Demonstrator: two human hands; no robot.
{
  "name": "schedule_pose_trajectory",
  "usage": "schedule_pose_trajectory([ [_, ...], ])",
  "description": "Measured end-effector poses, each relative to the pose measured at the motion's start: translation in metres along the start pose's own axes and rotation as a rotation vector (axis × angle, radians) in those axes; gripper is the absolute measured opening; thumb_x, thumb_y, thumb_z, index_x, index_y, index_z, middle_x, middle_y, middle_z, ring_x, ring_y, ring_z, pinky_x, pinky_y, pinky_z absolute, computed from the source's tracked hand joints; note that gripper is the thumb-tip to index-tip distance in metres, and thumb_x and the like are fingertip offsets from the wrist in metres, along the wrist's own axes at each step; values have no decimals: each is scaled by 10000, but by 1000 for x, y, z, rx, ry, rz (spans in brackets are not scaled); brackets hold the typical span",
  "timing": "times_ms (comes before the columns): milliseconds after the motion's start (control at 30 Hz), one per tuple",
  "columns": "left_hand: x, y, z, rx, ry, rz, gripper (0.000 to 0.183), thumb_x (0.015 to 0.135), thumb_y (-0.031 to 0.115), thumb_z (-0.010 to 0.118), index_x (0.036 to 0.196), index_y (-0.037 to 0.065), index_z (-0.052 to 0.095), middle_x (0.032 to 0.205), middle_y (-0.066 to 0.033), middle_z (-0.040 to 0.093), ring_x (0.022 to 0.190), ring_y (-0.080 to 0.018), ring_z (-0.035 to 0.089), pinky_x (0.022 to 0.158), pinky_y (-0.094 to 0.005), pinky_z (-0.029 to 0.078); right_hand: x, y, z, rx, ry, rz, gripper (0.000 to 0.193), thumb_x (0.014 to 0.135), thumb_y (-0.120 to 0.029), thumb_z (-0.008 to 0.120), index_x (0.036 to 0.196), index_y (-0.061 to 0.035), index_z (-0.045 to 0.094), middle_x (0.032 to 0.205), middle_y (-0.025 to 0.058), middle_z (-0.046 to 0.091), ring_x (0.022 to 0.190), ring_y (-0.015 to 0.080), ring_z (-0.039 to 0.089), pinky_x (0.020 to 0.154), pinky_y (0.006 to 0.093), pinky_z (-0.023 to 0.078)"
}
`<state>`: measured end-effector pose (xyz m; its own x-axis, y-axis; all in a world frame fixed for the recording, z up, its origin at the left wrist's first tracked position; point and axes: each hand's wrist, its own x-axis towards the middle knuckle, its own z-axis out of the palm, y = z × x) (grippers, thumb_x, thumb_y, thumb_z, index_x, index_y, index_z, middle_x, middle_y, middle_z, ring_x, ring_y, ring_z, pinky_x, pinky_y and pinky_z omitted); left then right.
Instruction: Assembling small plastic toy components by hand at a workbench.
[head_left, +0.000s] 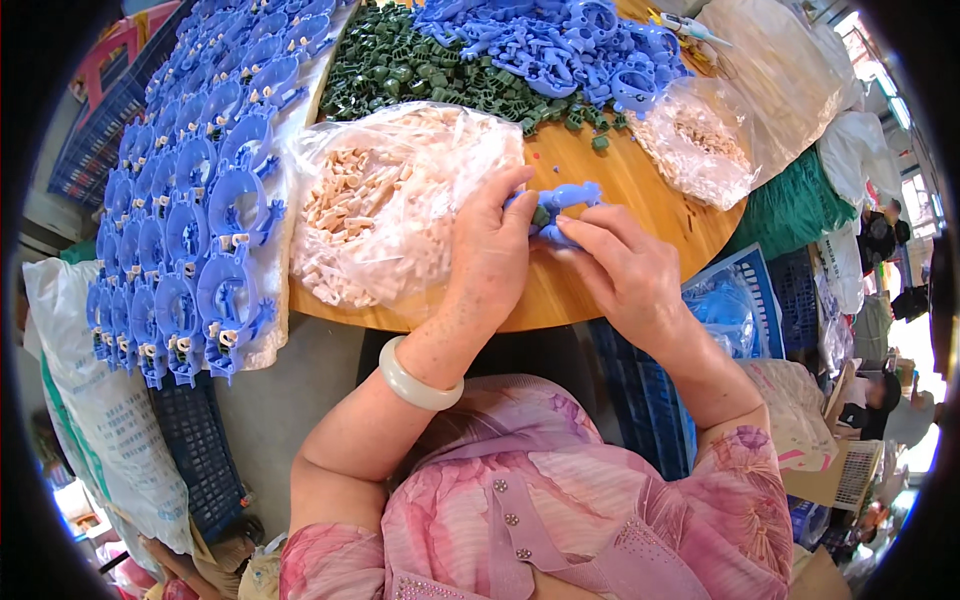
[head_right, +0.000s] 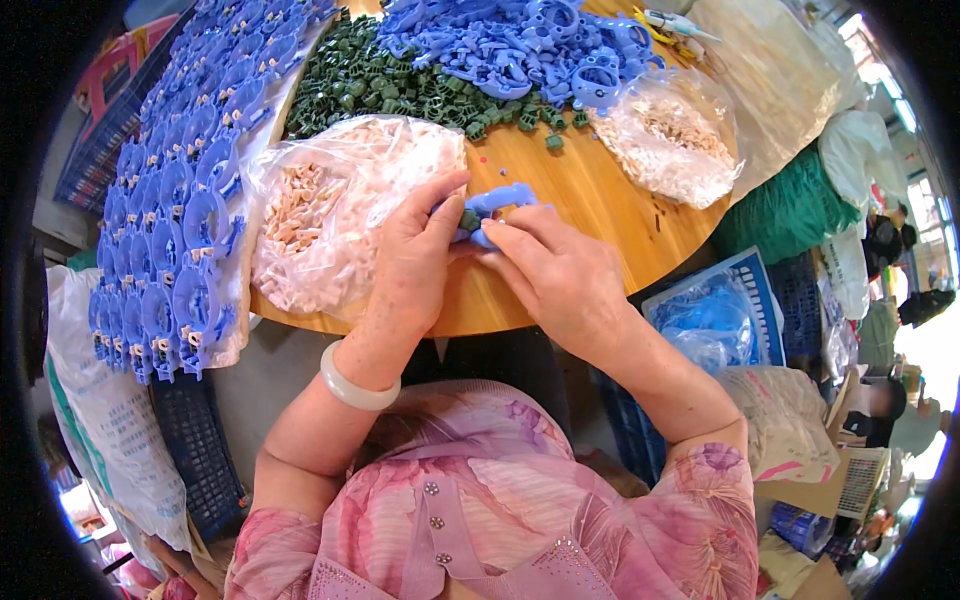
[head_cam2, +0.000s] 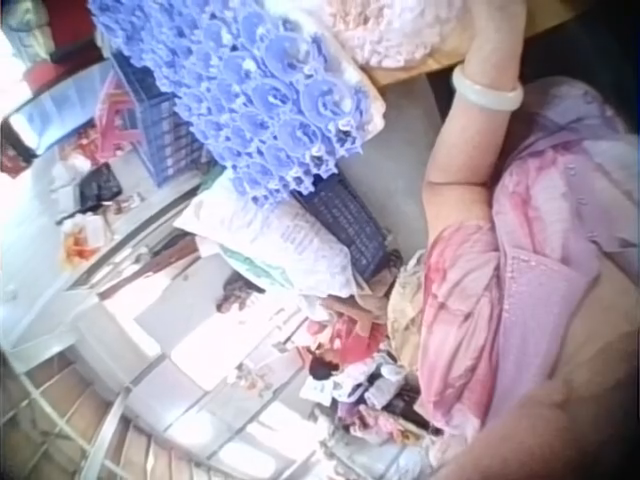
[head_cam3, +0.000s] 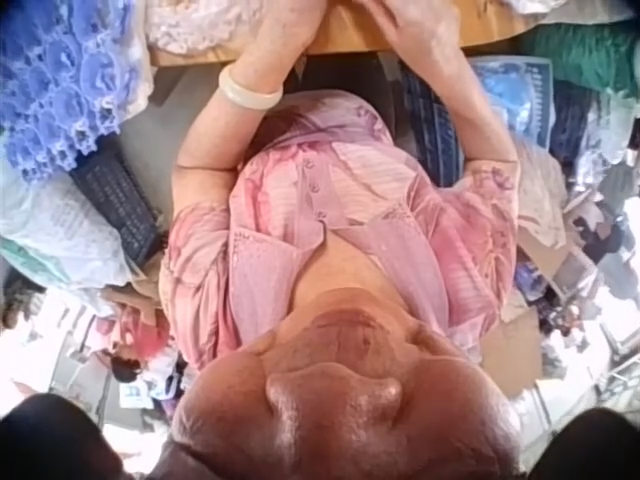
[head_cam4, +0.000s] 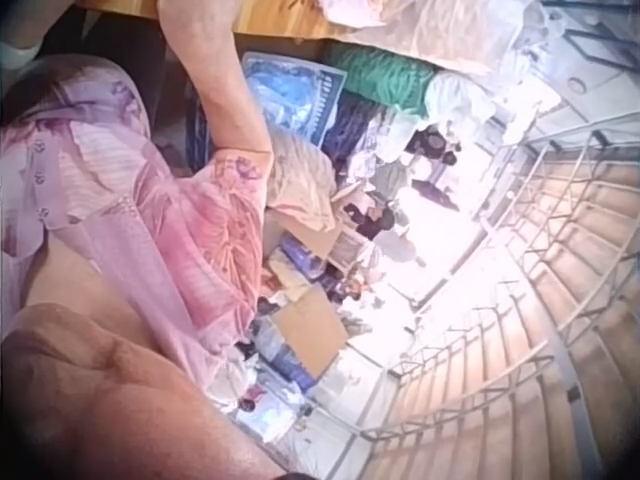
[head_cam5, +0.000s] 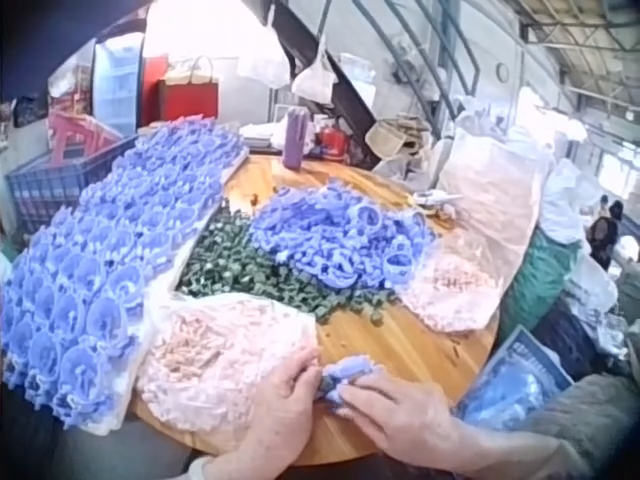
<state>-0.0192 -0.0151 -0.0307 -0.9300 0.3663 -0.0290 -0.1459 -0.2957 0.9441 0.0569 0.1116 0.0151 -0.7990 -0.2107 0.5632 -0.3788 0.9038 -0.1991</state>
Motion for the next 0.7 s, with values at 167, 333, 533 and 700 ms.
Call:
schedule_pose_trajectory([
  [167, -5, 12, 1, -127, -67, -70, 310, 944, 127, 462, 1220, -15, 483, 979, -112, 604, 806, -174, 639, 714, -279, 541, -6, 12, -14, 220, 121, 297, 258, 765, -63, 682, 1015, -55, 616, 961, 73, 566, 557, 111, 508, 503, 225, 419],
  [333, -2, 11, 0, -89, -107, 20, 317, 947, 114, 450, 1236, -15, 472, 1012, -111, 599, 872, -179, 629, 765, -281, 523, -7, 41, -5, 747, 63, 537, 389, 772, -51, 670, 1144, -48, 558, 986, 44, 552, 596, 45, 480, 551, 176, 396],
  [533, -8, 22, 6, 156, -136, 242, 301, 916, 98, 494, 1190, -24, 521, 971, -80, 607, 877, -130, 563, 781, -249, 445, -13, 54, -8, 812, -55, 548, 417, 777, -24, 649, 1179, -36, 540, 956, 13, 527, 694, 37, 504, 606, 182, 426],
  [700, -11, 33, 7, 157, -230, 293, 293, 917, 105, 497, 1182, -15, 525, 1002, -105, 623, 883, -138, 572, 791, -256, 450, -12, 54, -15, 801, 105, 353, 448, 729, 72, 640, 1156, -30, 548, 979, 36, 526, 743, 75, 554, 677, 209, 471],
])
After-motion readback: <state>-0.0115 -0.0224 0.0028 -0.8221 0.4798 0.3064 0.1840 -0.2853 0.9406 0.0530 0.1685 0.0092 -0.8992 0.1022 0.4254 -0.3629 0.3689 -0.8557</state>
